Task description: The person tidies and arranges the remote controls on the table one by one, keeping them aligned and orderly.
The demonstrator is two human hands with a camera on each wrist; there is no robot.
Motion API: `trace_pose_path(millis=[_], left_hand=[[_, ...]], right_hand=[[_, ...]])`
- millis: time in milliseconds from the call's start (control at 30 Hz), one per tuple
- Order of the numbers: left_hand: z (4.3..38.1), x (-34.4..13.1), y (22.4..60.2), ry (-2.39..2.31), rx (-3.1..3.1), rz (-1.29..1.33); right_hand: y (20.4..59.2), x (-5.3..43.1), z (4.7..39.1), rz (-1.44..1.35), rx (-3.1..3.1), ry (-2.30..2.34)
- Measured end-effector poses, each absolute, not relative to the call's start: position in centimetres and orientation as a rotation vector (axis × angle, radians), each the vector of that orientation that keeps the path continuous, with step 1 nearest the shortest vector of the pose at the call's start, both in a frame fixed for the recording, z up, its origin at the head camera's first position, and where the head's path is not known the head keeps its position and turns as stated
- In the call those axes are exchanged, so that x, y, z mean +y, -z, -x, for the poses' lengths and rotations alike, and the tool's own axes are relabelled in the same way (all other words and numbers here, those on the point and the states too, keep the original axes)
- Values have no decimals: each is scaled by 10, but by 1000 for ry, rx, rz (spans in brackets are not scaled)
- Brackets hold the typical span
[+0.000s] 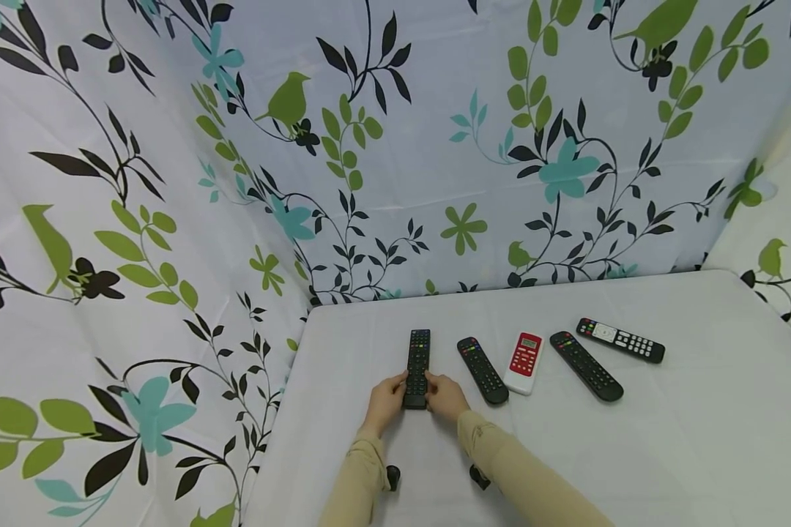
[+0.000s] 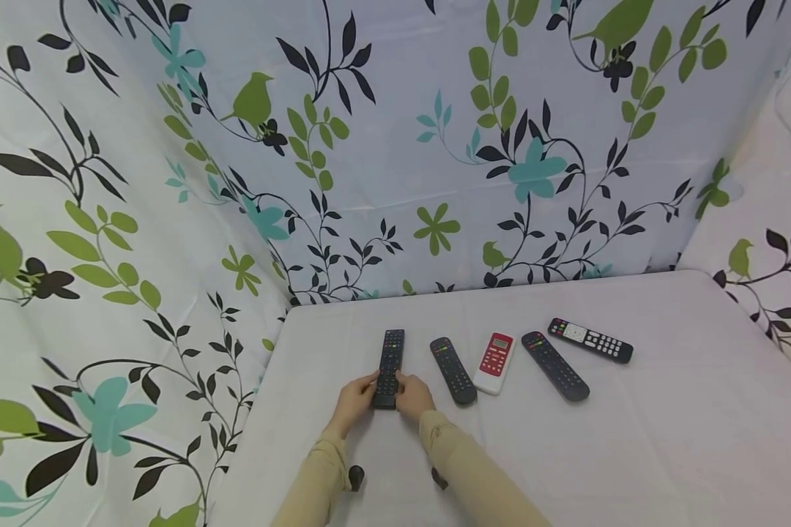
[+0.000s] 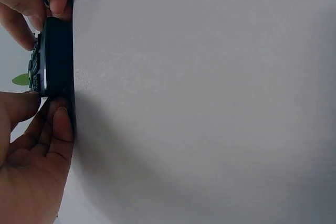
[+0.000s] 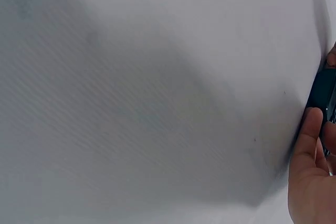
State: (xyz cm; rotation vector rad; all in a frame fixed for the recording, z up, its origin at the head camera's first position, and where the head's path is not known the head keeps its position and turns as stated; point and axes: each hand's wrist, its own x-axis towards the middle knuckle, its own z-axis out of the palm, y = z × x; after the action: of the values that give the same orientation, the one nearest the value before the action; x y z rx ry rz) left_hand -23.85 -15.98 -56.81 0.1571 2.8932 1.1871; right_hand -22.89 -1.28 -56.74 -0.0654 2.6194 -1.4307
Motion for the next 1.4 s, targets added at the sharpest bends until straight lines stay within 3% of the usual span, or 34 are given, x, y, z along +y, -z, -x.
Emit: trace_pose_path(millis=[667,1400], left_hand=[[197,-172,571,-1218,2887,-110],[178,-160,571,-1255,2909,-9]], right_hand=[[572,-17,190,177,2484,1522],[567,-11,171,188,2495,1493]])
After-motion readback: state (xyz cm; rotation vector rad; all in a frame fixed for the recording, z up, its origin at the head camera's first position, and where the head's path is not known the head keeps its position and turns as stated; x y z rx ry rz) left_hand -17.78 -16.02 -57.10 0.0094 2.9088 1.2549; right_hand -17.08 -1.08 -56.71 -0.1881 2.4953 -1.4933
